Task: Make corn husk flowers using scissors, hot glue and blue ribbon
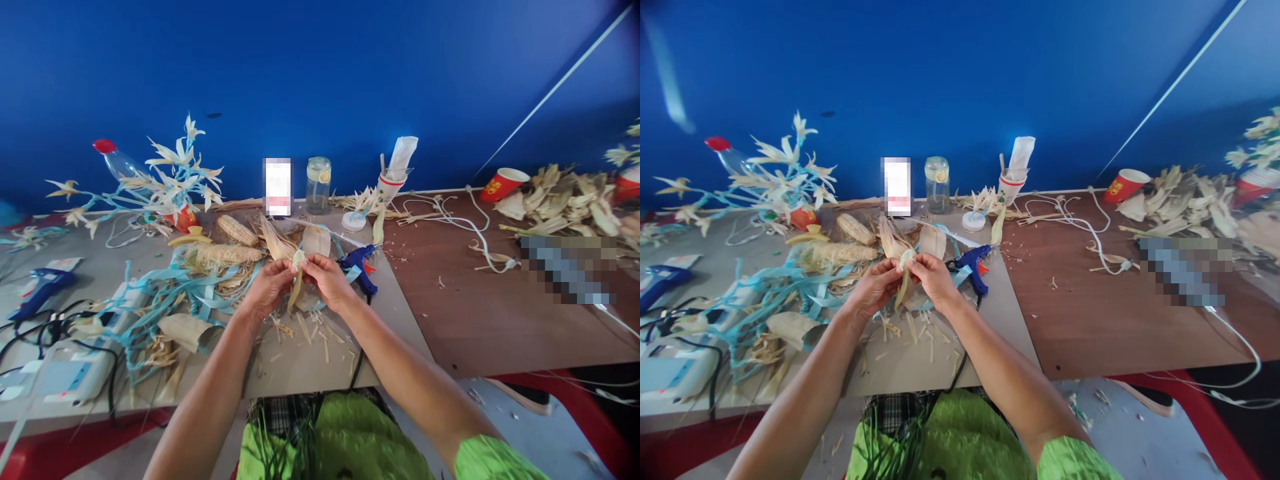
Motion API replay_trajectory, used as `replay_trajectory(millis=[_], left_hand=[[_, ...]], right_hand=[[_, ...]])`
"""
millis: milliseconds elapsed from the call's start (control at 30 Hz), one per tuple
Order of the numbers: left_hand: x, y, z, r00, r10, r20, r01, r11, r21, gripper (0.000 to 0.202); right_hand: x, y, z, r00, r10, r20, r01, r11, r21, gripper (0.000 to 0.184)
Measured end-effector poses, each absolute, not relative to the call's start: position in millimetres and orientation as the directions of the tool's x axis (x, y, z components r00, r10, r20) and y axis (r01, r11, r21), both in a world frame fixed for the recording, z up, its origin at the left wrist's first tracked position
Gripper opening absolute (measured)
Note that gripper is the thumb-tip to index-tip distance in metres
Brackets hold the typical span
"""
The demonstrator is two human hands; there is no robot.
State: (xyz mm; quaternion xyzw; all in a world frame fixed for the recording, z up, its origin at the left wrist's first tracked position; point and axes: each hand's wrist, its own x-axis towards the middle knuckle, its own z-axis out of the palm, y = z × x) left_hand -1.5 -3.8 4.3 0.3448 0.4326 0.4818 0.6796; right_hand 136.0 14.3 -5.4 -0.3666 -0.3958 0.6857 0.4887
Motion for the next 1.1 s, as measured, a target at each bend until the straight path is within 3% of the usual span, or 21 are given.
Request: replay_trajectory(millis=[400,600,800,967,1100], left_hand=[[-1.4,-4.4,7.3,0.183,0.947,-0.265,-0.355,0.315,0.880,0.032],[-6.0,-5.4,6.1,0.310,0.921,-0.237,-0.349,0.342,0.873,0.029],[-6.5,-5.5,5.6,0.317,0.923,-0.219,-0.350,0.328,0.877,0.029],[-6.7,-8.8,12.1,0.294,0.943,-0.154,-0.429,0.274,0.861,0.033],[-12.8,-7.7,15.5,0.217,0.972,-0.088,-0.549,0.196,0.812,0.035]], right_hand=[[138.2,14.1,-0.7,-0.361,0.922,-0.141,-0.313,-0.262,-0.913,0.033],[139.7,12.3,1.3,-0.419,0.895,-0.151,-0.313,-0.299,-0.901,0.036],[137.9,9.9,4.0,-0.429,0.894,-0.127,-0.334,-0.287,-0.898,0.037],[140.4,14.1,3.7,-0.405,0.902,-0.152,-0.424,-0.332,-0.843,0.035],[150.1,24.0,3.4,-0.338,0.925,-0.177,-0.586,-0.353,-0.730,0.031]])
